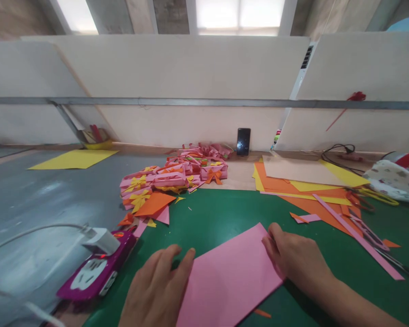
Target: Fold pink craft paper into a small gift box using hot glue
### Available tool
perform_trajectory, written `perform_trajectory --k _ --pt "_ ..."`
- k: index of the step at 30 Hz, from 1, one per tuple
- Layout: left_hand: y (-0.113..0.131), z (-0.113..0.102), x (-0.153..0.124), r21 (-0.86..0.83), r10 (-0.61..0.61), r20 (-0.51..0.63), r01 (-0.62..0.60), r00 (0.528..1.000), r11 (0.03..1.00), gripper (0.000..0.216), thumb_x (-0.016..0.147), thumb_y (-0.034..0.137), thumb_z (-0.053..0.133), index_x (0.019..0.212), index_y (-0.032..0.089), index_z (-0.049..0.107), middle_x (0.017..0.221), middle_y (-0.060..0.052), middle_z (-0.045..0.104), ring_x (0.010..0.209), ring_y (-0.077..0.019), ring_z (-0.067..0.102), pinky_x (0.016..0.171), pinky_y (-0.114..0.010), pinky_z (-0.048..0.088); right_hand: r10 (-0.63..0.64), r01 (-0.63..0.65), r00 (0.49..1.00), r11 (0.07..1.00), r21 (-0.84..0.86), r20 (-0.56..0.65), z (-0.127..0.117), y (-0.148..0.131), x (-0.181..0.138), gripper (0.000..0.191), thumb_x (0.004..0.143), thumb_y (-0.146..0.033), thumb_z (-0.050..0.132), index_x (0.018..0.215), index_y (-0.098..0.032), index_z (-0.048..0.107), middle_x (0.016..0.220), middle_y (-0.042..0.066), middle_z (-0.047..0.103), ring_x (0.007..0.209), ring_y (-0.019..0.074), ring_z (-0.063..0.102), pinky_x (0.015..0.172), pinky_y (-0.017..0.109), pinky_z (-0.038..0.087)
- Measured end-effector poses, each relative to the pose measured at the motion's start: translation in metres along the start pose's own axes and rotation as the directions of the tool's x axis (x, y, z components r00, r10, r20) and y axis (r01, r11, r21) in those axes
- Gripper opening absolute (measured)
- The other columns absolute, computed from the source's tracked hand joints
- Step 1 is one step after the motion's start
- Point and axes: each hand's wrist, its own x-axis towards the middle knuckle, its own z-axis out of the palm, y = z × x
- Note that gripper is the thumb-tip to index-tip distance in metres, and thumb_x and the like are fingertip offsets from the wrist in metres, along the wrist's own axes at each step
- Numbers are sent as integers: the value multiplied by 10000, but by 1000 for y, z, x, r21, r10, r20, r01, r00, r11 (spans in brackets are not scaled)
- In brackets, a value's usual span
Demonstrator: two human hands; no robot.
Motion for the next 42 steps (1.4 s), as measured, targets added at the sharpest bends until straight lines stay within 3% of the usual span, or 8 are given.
perform_trajectory --k 6,11,16,21,24,29,33,42 --pt "4 -10 16 -122 404 115 -391 908 912 363 850 113 348 1094 286 554 1045 -1 633 923 -164 559 778 -272 467 -61 51 994 992 -116 -86 -1 -3 0 73 780 -140 459 812 -194 496 423 -35 514 360 146 509 447 261 45" --pt "16 -23 23 -121 328 241 -307 913 944 376 802 86 376 1087 252 556 1021 -22 630 835 -171 573 710 -297 476 -62 57 997 991 -119 -41 -6 -6 0 170 672 -12 439 690 -180 462 433 -5 520 371 123 474 446 271 72" --pt "42 -30 31 -10 180 392 -191 902 981 172 813 319 476 807 220 616 809 -38 620 720 -209 558 602 -331 457 -41 39 999 992 -121 -13 -10 -6 1 178 695 -6 430 681 -179 471 444 7 533 379 126 489 434 264 80" --pt "31 -12 10 23 247 136 -252 959 967 401 802 462 499 1110 210 549 1140 -77 590 996 -244 528 797 -374 450 -39 42 999 995 -91 34 -9 -6 1 155 680 -22 459 690 -174 488 470 18 553 402 140 512 430 262 84" --pt "25 -6 2 8 338 2 -338 941 941 422 852 404 445 1234 224 467 1246 -57 538 1160 -240 437 941 -374 379 -28 32 999 995 -93 44 -9 -5 1 152 697 -30 468 714 -174 512 483 19 562 411 144 514 437 264 89" --pt "36 -12 18 -265 527 0 -508 850 820 404 932 280 202 1264 362 417 1322 35 476 1234 -188 373 976 -345 356 -50 50 999 996 -70 10 -14 -6 3 171 739 -34 466 683 -179 537 576 40 585 533 176 533 495 291 141" --pt "45 -12 32 -321 608 44 -565 792 760 374 907 314 320 1264 387 403 1271 38 523 1034 -170 524 849 -313 433 -53 52 998 997 -51 -24 -15 -7 5 198 767 -39 443 663 -174 544 592 46 574 550 163 495 525 304 146" --pt "41 0 24 -188 612 -35 -607 790 772 381 889 263 361 1244 382 434 1268 19 530 978 -188 554 778 -301 453 -53 53 998 998 -37 17 -14 -7 5 157 763 -63 470 714 -178 565 613 41 573 560 164 483 525 308 114"
